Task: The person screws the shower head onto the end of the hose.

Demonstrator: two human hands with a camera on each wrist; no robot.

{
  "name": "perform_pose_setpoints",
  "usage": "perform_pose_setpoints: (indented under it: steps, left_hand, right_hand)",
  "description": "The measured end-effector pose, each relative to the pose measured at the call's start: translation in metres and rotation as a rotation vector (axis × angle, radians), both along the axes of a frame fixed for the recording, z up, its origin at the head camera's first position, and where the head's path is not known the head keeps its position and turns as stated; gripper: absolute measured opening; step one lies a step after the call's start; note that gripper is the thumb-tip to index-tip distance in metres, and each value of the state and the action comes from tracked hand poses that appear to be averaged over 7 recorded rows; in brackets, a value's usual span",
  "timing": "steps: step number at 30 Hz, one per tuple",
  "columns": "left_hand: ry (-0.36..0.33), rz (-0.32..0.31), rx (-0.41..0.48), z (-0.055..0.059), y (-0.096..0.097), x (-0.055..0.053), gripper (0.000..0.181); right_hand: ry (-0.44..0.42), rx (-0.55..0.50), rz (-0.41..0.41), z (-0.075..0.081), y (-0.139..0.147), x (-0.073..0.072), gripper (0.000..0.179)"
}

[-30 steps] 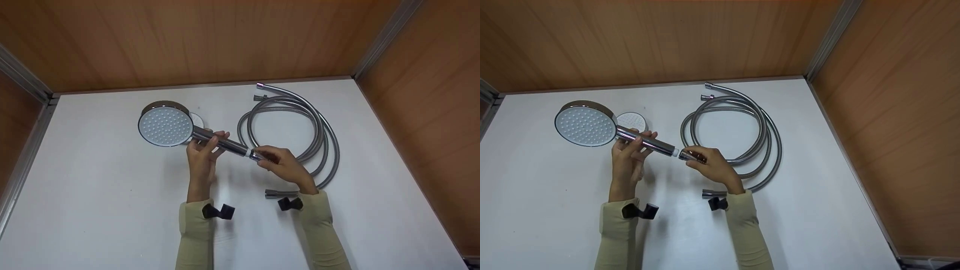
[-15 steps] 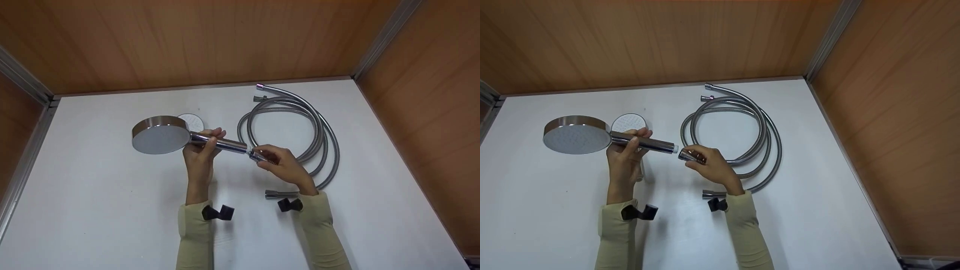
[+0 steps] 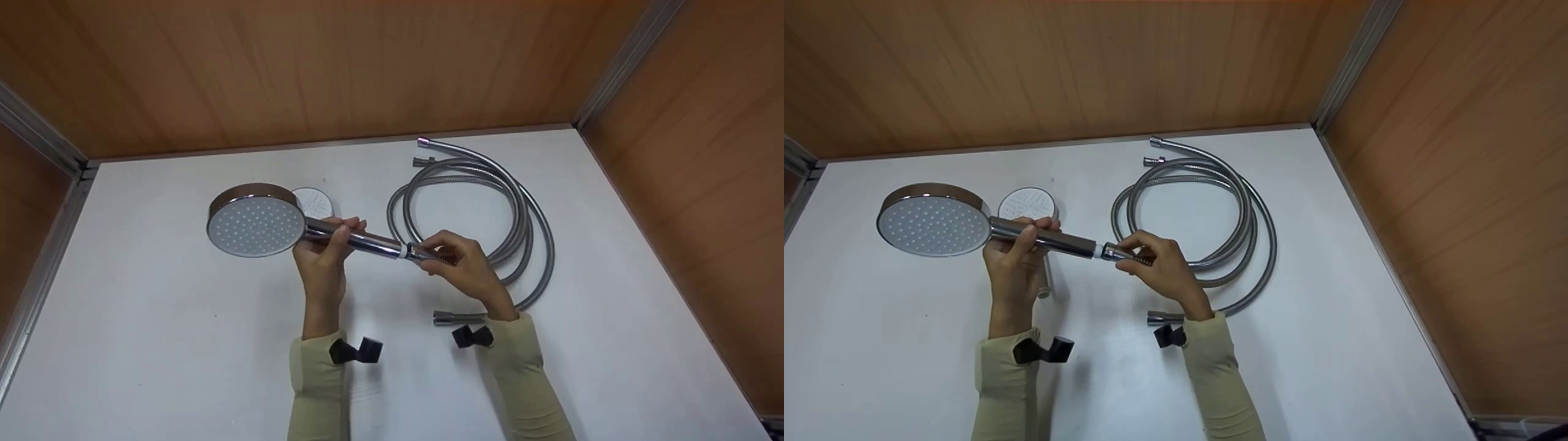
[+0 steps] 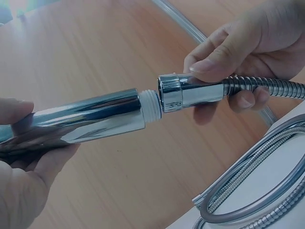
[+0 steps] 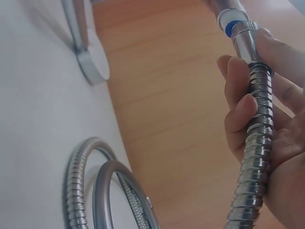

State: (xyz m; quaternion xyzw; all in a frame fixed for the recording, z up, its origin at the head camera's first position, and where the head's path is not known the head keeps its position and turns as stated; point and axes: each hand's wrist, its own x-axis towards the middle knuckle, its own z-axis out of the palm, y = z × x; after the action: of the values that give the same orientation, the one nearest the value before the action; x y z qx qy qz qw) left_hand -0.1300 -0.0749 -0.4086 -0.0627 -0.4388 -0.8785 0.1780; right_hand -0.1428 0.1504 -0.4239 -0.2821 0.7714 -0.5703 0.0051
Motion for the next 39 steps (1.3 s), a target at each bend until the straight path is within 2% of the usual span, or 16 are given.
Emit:
perform_pose_setpoints:
  steps: [6,14,28,35,39]
  left_hand:
    - [0.001,0.012,-0.008,0.001,0.001,-0.001,0.018]
    - [-0.019,0.017,-0.004,0.001,0.002,0.0,0.019]
    - [-0.013,0.01,0.009,0.004,0.003,0.0,0.023]
    - [-0.029,0.008,0.022,0.003,0.002,0.001,0.031]
    - [-0.053,0.023,0.034,0.004,0.003,0.001,0.033]
  right_hand:
    - [0.018,0.008,-0.023,0.004,-0.002,0.002,0.024]
    - [-0.005,-0.01,-0.043,0.003,-0.004,0.003,0.025]
    - [0.056,-0.061,-0.047,0.002,-0.006,0.001,0.026]
    - [0.127,-0.094,-0.073,0.003,-0.009,0.002,0.029]
    - [0.182,-0.082,-0.118,0.002,-0.011,0.003,0.029]
